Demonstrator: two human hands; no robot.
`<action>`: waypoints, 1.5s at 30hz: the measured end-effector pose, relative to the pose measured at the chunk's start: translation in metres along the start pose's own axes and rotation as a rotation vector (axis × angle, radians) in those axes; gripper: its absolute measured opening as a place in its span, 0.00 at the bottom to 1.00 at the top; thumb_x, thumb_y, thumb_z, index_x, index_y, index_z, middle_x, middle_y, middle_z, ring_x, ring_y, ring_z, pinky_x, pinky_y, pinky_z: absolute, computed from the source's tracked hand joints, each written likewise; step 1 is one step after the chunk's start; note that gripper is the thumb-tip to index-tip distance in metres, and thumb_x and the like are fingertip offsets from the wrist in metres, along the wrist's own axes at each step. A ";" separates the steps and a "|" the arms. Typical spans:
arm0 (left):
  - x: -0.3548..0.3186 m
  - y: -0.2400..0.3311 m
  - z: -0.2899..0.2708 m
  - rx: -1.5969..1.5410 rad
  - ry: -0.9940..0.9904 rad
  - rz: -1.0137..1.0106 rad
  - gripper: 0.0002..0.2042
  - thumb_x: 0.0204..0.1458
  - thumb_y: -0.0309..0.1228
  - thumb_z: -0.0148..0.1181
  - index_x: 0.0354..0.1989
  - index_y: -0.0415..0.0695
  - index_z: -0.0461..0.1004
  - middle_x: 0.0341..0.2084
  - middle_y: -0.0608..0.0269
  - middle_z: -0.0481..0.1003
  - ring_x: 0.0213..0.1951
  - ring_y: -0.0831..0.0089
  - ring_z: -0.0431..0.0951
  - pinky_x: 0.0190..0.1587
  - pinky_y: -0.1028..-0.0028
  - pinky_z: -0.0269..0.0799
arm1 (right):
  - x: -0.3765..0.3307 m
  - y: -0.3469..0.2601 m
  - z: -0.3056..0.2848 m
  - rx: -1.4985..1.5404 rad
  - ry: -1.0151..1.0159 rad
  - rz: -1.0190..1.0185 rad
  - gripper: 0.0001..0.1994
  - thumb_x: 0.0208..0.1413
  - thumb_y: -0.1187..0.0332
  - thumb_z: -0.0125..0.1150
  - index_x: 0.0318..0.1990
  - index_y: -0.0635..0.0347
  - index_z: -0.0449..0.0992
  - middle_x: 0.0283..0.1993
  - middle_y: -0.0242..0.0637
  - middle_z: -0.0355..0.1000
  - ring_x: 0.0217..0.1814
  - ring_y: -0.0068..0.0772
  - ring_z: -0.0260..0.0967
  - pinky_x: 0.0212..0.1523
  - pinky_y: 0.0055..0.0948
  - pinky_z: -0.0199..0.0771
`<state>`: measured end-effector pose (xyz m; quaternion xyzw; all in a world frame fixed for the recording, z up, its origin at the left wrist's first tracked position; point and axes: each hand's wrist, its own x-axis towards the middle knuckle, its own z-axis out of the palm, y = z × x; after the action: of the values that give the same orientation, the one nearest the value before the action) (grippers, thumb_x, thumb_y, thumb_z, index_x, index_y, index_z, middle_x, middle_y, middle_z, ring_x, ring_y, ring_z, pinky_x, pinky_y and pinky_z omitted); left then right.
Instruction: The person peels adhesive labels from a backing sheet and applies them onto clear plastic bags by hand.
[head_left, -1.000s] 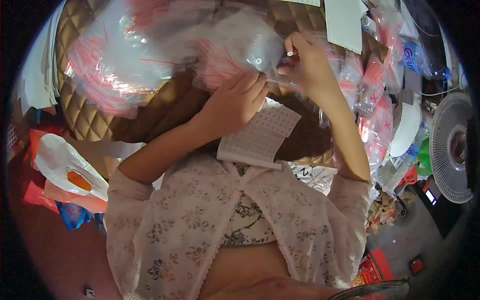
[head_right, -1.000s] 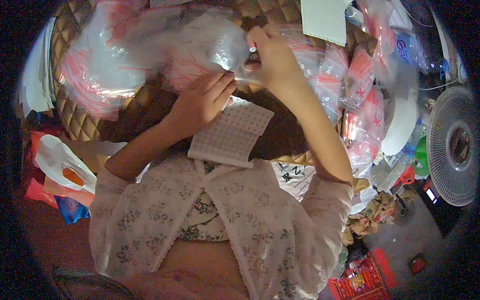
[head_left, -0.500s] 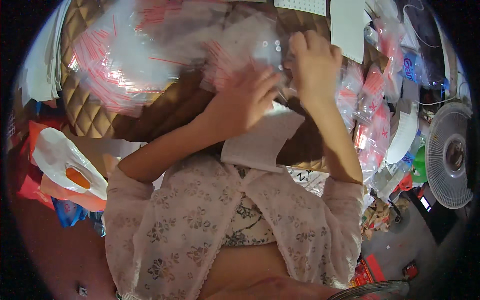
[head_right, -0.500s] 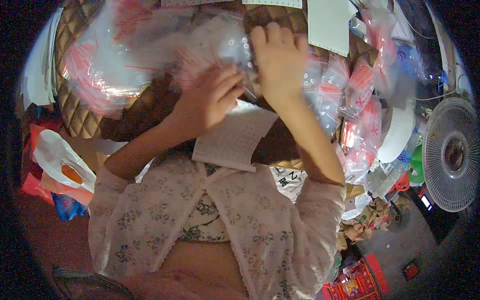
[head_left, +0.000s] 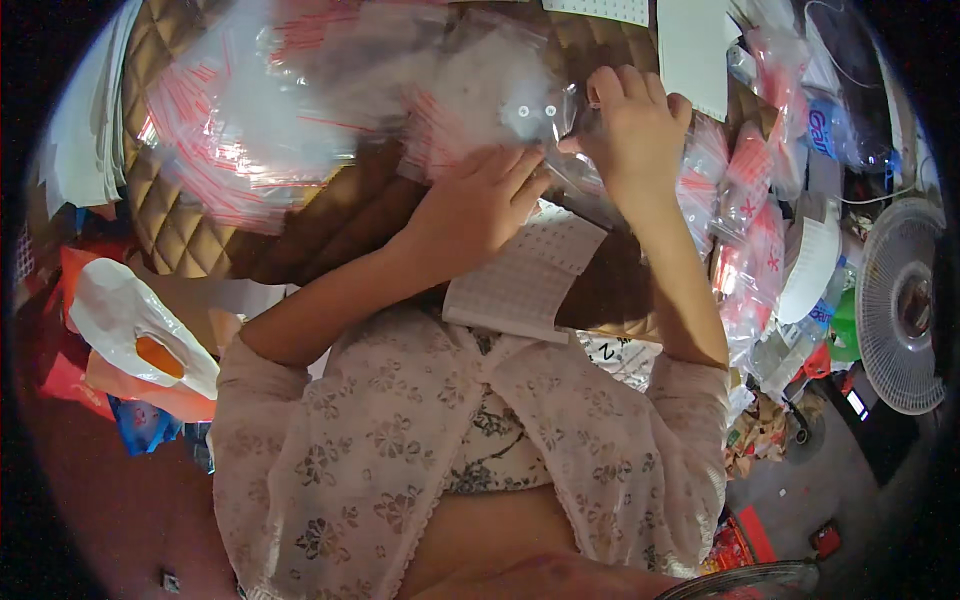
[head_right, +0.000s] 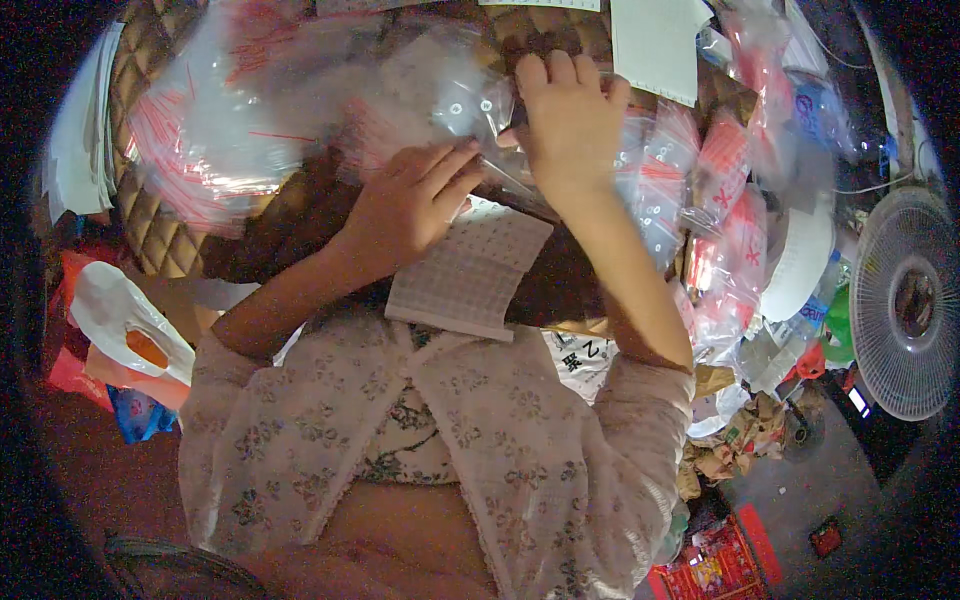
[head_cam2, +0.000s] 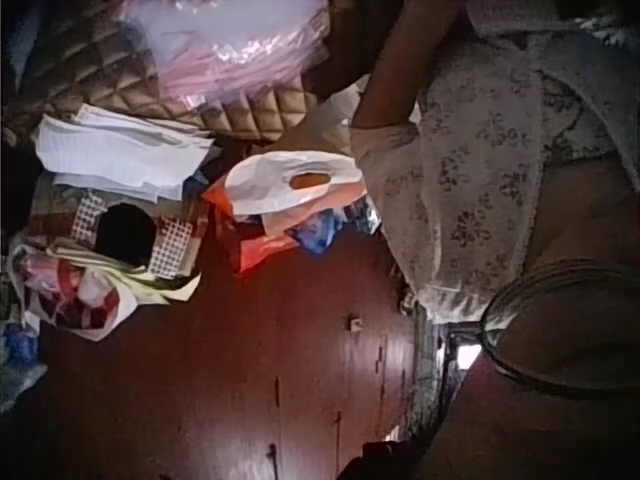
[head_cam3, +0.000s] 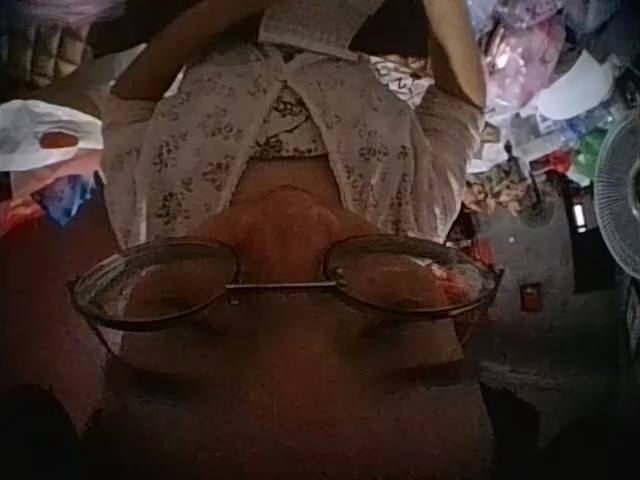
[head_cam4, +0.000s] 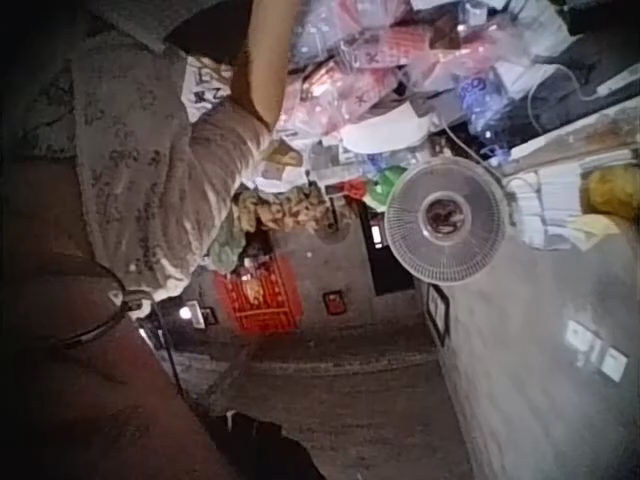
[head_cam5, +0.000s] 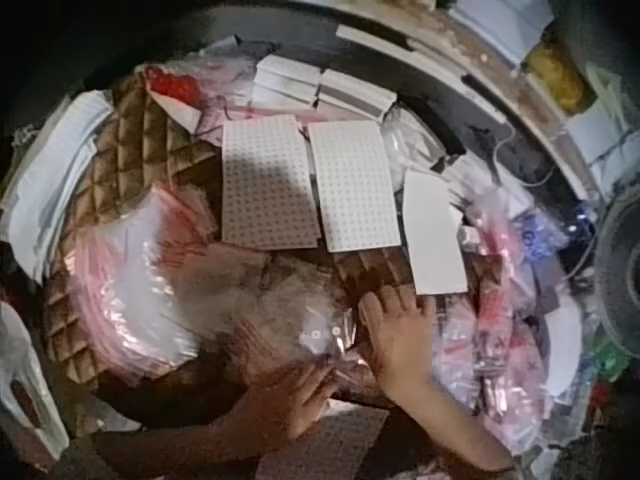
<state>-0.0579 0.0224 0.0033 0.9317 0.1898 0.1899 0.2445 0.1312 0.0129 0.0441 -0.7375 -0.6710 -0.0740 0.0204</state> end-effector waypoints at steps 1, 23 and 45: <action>0.000 0.000 -0.001 -0.002 -0.001 0.006 0.16 0.47 0.30 0.55 0.44 0.39 0.72 0.48 0.59 0.71 0.51 0.66 0.69 0.53 0.65 0.64 | -0.003 0.004 0.000 -0.003 0.001 0.006 0.23 0.24 0.60 0.75 0.31 0.52 0.69 0.31 0.29 0.71 0.39 0.34 0.68 0.42 0.37 0.56; 0.001 0.025 -0.040 -0.589 -0.137 -0.296 0.10 0.50 0.28 0.55 0.36 0.35 0.74 0.34 0.57 0.75 0.36 0.66 0.72 0.38 0.70 0.67 | -0.039 0.017 -0.024 0.690 -0.169 0.159 0.15 0.42 0.66 0.69 0.35 0.57 0.71 0.34 0.35 0.70 0.38 0.33 0.68 0.40 0.32 0.66; -0.033 0.030 -0.039 -1.609 -0.063 -0.980 0.14 0.58 0.35 0.48 0.36 0.37 0.75 0.28 0.70 0.74 0.31 0.84 0.71 0.35 0.80 0.66 | -0.101 -0.036 -0.062 0.202 -0.002 -0.598 0.22 0.42 0.68 0.54 0.47 0.68 0.72 0.50 0.41 0.67 0.52 0.37 0.63 0.51 0.29 0.70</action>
<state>-0.0958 -0.0018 0.0424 0.3042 0.3660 0.1146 0.8720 0.0811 -0.0914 0.0886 -0.5020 -0.8620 -0.0088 0.0704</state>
